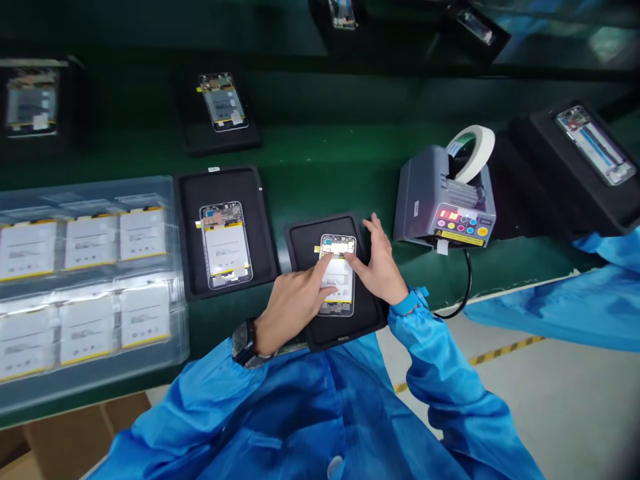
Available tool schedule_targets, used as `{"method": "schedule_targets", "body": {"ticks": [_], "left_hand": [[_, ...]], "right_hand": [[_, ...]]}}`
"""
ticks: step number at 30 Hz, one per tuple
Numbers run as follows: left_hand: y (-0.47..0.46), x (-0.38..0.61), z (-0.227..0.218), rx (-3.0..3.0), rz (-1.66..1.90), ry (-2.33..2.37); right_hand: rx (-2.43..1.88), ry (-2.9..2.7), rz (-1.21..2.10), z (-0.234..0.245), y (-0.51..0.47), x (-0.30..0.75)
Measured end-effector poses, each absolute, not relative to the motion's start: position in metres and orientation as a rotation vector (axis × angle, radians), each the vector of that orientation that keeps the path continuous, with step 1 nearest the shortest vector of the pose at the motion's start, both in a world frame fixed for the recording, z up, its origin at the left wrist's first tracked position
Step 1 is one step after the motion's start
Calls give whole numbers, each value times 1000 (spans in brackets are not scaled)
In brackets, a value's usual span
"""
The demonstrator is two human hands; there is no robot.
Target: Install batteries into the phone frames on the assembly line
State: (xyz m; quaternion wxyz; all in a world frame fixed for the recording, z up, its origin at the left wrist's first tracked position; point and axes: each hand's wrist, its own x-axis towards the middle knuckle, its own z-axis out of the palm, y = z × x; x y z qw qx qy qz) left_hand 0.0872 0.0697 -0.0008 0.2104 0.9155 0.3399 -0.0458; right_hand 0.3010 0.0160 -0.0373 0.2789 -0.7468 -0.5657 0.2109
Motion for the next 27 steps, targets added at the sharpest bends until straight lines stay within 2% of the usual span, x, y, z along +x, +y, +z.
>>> {"method": "schedule_targets", "body": {"ticks": [12,27], "left_hand": [[63,82,-14,2638,135,801],[65,82,-14,2604,55,789]], "right_hand": [[-2052,-1506,799,-28,15,295],[-2041,-1432,864,-31,19,296]]}}
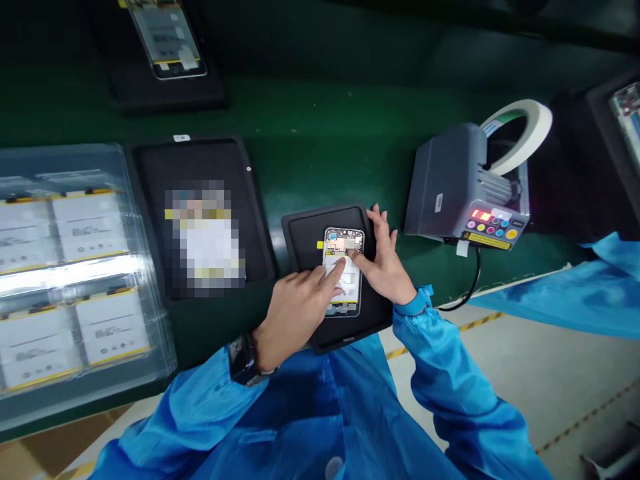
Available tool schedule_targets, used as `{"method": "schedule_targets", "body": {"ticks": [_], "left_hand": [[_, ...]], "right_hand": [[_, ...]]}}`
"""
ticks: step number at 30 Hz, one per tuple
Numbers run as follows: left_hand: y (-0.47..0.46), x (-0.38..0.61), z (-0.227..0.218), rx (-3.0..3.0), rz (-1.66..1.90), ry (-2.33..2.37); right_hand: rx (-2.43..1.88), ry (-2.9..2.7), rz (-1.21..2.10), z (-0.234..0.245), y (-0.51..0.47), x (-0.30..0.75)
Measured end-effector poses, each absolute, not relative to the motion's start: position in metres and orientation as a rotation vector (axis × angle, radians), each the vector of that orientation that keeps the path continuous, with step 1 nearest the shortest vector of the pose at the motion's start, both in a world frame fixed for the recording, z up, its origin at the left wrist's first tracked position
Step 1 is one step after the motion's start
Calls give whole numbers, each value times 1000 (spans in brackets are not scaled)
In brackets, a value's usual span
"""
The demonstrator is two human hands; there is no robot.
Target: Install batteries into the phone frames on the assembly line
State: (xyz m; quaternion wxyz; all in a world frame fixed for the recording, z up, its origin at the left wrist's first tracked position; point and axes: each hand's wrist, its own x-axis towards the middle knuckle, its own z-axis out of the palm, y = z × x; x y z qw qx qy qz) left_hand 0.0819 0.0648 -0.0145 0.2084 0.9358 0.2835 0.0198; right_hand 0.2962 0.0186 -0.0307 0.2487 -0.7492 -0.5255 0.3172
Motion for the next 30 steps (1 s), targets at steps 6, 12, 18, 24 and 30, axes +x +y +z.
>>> {"method": "schedule_targets", "body": {"ticks": [6,12,18,24,30], "left_hand": [[67,83,-14,2648,49,810],[69,84,-11,2650,-16,858],[75,83,-16,2626,10,878],[84,80,-25,2526,31,856],[86,76,-28,2457,108,836]], "right_hand": [[-2054,-1389,852,-39,22,296],[-2037,-1273,698,-43,29,280],[-1753,-640,352,-5,-31,312],[-1766,-316,396,26,-57,386],[-1784,-388,527,33,-45,386]]}}
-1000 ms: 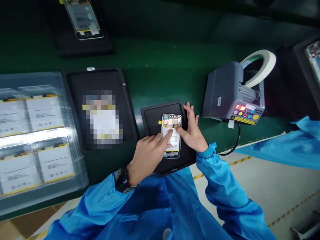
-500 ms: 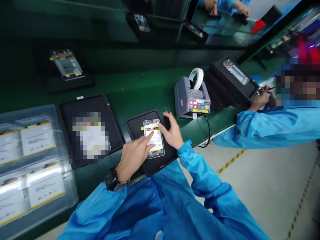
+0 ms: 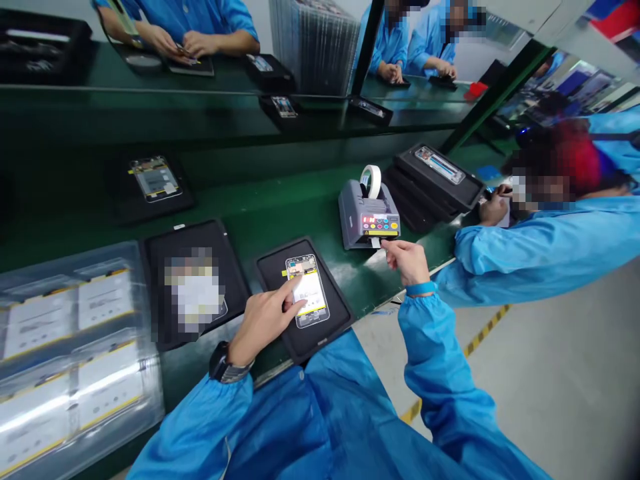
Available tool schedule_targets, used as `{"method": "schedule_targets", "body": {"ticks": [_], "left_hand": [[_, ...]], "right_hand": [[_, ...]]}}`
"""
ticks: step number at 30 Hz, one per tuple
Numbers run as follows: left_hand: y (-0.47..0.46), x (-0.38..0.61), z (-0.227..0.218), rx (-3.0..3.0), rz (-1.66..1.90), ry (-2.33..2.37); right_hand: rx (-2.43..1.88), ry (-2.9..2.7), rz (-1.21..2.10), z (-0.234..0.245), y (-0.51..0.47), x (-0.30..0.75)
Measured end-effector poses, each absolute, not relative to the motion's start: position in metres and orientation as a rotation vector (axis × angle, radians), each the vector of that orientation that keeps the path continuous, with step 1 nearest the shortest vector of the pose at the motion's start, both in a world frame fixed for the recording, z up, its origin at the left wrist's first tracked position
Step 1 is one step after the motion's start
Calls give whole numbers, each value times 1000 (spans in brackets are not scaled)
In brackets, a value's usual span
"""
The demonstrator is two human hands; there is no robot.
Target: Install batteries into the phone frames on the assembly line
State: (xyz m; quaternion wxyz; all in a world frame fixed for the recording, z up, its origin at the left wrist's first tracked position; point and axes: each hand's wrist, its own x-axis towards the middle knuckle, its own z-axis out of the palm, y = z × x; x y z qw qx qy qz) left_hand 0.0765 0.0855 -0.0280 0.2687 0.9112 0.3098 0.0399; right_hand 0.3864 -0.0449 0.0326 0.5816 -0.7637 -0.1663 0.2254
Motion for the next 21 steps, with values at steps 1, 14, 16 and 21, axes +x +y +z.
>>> {"method": "schedule_targets", "body": {"ticks": [1,14,16,21], "left_hand": [[85,76,-28,2456,116,844],[81,77,-22,2469,107,863],[80,78,-22,2471,102,880],[78,81,-21,2463,67,945]], "right_hand": [[-1784,-394,537,33,-45,385],[-1768,-305,434,26,-29,375],[-1777,-306,408,27,-29,375],[-1816,-315,381,23,-47,355]]}}
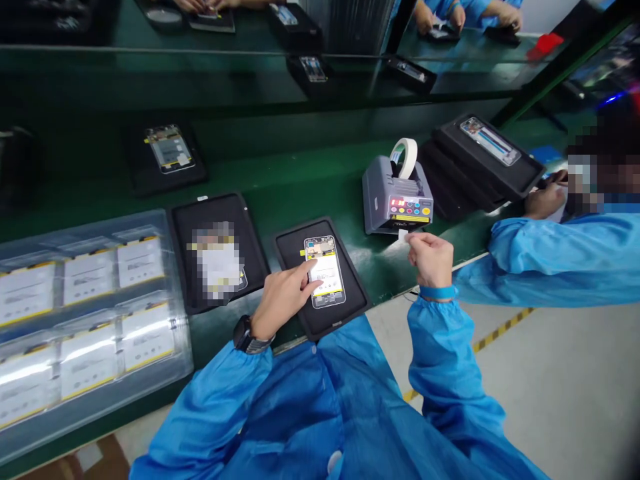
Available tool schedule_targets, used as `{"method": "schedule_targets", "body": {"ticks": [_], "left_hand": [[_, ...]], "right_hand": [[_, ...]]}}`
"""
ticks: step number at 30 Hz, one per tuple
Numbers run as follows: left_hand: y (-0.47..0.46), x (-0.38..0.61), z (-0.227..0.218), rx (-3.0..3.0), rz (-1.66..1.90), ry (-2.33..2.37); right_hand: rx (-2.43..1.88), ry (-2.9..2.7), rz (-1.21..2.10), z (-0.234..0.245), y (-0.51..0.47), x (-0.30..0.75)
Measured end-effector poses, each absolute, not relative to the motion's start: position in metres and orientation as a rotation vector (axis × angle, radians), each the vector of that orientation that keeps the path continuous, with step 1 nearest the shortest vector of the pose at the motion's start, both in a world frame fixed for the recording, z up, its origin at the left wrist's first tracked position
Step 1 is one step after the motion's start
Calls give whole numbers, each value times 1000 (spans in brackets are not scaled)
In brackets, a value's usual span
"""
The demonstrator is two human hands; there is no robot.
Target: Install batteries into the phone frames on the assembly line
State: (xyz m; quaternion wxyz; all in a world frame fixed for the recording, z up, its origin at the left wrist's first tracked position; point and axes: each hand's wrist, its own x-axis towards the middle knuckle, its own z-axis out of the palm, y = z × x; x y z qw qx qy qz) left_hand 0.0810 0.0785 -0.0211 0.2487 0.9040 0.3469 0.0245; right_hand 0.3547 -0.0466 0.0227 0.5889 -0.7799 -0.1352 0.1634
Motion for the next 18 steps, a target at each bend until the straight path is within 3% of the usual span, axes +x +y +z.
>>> {"method": "schedule_targets", "body": {"ticks": [9,18], "left_hand": [[77,81,-15,2460,85,946],[75,81,-14,2442,57,955]], "right_hand": [[-2055,-832,358,-13,-80,222],[-2177,-914,283,-17,-78,214]]}}
